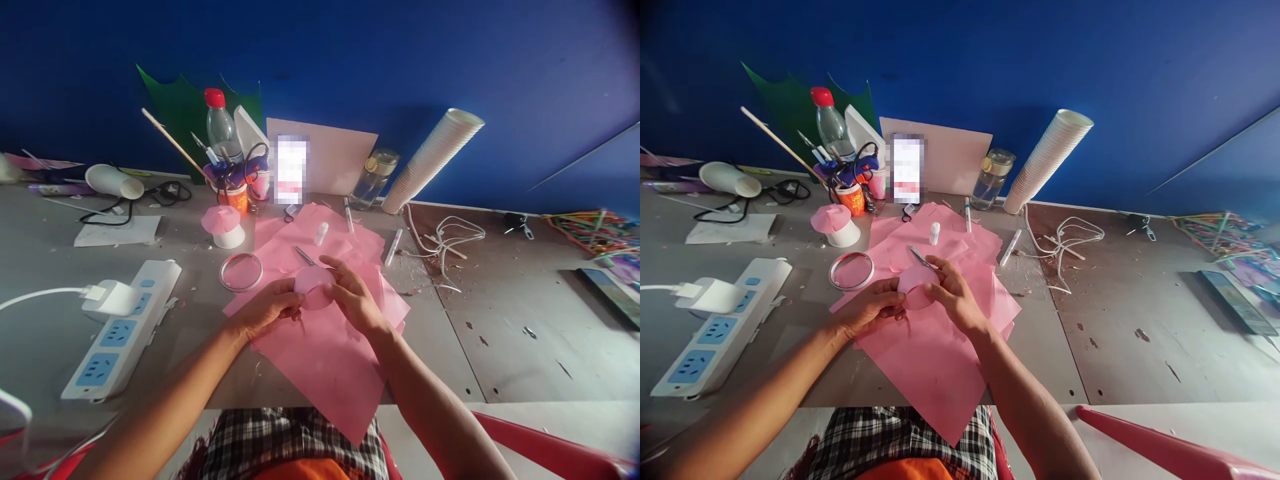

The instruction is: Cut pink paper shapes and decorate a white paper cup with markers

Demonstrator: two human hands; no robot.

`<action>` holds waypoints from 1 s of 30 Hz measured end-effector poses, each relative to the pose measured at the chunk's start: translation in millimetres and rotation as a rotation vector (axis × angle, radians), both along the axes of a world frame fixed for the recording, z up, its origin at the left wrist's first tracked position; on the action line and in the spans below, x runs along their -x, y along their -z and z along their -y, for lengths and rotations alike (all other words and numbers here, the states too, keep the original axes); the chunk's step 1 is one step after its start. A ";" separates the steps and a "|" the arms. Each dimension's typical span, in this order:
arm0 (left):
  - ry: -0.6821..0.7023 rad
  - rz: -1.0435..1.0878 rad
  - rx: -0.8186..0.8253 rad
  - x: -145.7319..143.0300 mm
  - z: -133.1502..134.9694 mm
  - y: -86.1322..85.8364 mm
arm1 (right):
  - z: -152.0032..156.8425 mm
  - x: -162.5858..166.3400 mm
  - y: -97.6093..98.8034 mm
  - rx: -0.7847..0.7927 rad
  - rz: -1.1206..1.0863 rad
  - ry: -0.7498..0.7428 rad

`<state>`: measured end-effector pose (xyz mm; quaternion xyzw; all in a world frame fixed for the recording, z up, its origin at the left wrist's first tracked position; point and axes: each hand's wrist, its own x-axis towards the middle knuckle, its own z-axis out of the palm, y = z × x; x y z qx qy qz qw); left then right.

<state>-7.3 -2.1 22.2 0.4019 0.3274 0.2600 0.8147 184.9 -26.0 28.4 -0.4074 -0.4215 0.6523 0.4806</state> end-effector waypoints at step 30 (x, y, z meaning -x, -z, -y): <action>-0.164 -0.016 0.094 -1.0 -1.3 2.1 | -2.7 4.9 -3.0 0.112 0.003 0.091</action>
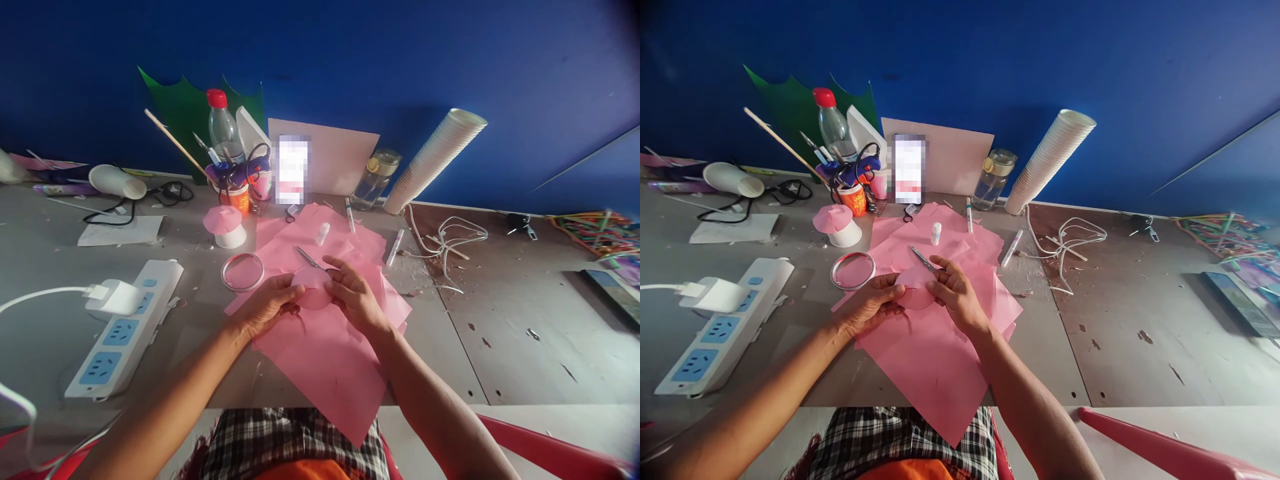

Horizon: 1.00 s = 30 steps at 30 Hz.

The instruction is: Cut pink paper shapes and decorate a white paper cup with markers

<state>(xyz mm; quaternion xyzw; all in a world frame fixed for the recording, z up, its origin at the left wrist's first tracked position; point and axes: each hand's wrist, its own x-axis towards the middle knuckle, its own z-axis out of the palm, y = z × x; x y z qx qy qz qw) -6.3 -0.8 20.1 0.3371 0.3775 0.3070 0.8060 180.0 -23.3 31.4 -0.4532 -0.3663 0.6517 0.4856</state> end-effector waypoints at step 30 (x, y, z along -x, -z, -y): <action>0.000 0.086 -0.029 -4.8 3.6 5.1 | 2.9 5.8 7.8 -0.028 -0.012 -0.033</action>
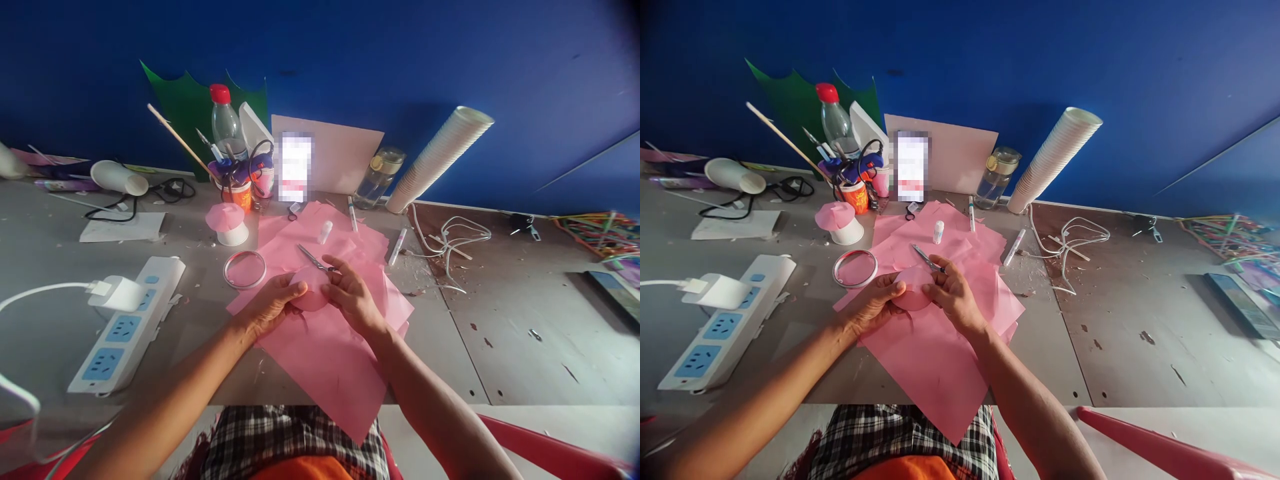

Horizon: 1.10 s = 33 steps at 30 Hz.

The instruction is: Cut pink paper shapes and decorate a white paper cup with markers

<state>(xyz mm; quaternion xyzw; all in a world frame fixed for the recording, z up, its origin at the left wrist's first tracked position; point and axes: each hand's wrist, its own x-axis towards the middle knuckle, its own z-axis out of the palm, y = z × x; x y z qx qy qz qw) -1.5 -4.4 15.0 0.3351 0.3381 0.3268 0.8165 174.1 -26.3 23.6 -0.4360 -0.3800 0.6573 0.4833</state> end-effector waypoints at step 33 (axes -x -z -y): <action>-0.142 0.047 0.061 6.4 -9.9 -2.4 | -2.8 -10.7 -11.1 0.027 -0.001 0.145</action>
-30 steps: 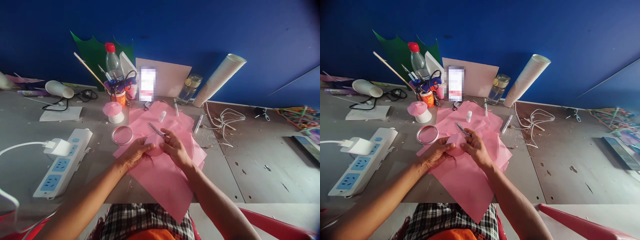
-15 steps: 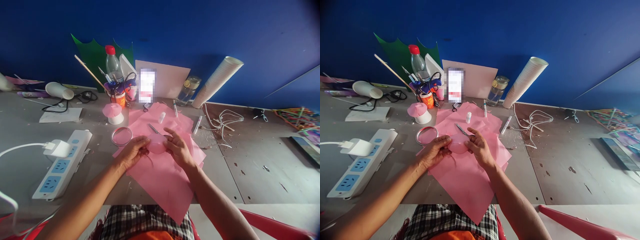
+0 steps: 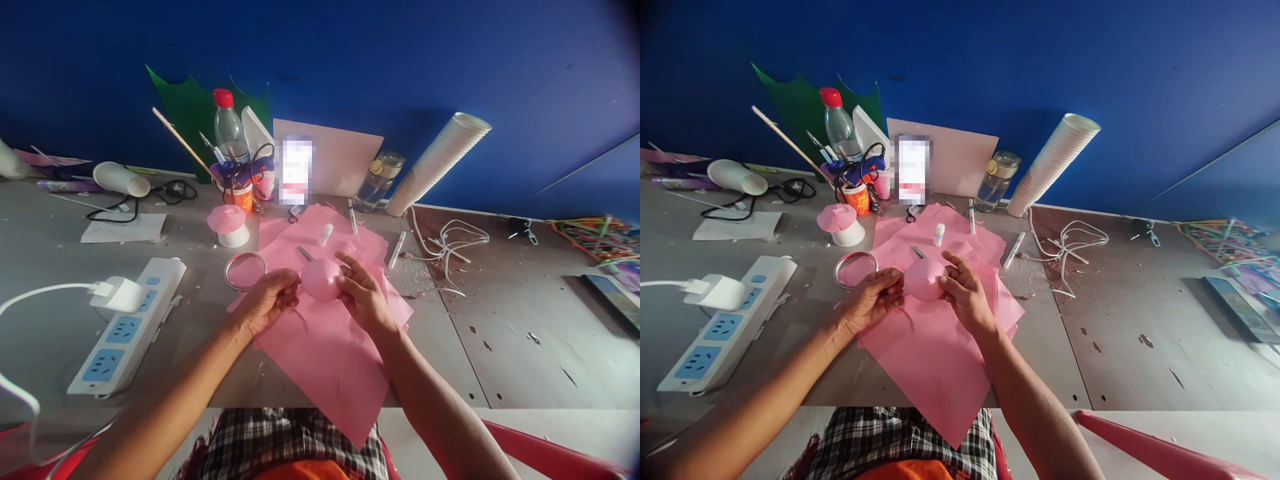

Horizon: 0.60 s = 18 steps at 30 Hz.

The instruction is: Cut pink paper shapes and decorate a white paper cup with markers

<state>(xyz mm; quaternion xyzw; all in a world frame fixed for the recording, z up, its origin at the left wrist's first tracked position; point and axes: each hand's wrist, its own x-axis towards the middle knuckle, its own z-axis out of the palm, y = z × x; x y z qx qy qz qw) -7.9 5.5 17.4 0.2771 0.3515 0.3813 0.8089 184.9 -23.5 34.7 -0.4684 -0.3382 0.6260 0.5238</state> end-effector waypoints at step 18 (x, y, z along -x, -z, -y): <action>-0.021 -0.061 -0.039 -2.7 2.3 -3.9 | -0.5 1.2 7.9 -0.077 0.097 -0.059</action>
